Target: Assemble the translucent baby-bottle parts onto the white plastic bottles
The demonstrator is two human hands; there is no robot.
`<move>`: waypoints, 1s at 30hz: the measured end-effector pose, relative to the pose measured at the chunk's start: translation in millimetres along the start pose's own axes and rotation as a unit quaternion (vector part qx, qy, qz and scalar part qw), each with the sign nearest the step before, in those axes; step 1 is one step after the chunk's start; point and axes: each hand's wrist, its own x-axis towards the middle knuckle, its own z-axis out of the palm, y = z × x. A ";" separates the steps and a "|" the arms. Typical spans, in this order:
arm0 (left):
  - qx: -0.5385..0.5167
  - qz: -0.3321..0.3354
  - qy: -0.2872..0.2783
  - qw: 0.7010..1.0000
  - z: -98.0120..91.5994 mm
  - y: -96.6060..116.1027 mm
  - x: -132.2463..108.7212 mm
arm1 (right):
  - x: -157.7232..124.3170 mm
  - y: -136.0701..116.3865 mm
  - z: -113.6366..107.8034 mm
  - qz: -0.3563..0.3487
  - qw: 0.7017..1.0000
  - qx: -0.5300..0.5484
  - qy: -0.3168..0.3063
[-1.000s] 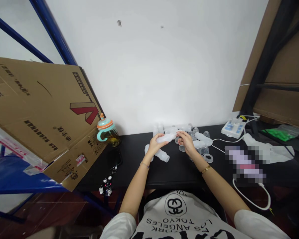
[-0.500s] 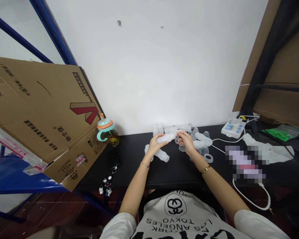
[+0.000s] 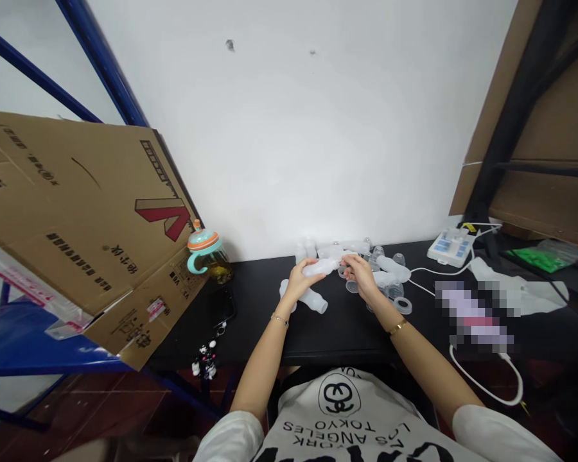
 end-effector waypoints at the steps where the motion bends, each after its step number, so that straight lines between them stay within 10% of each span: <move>1: 0.001 0.002 0.000 1.000 0.1 -0.9 0.1 | 0.0 0.1 0.0 0.000 1.000 0.000 0.001; 30: 0.007 -0.006 -0.011 1.000 1.8 8.7 -2.8 | -2.5 -1.5 1.8 0.014 1.000 0.001 0.000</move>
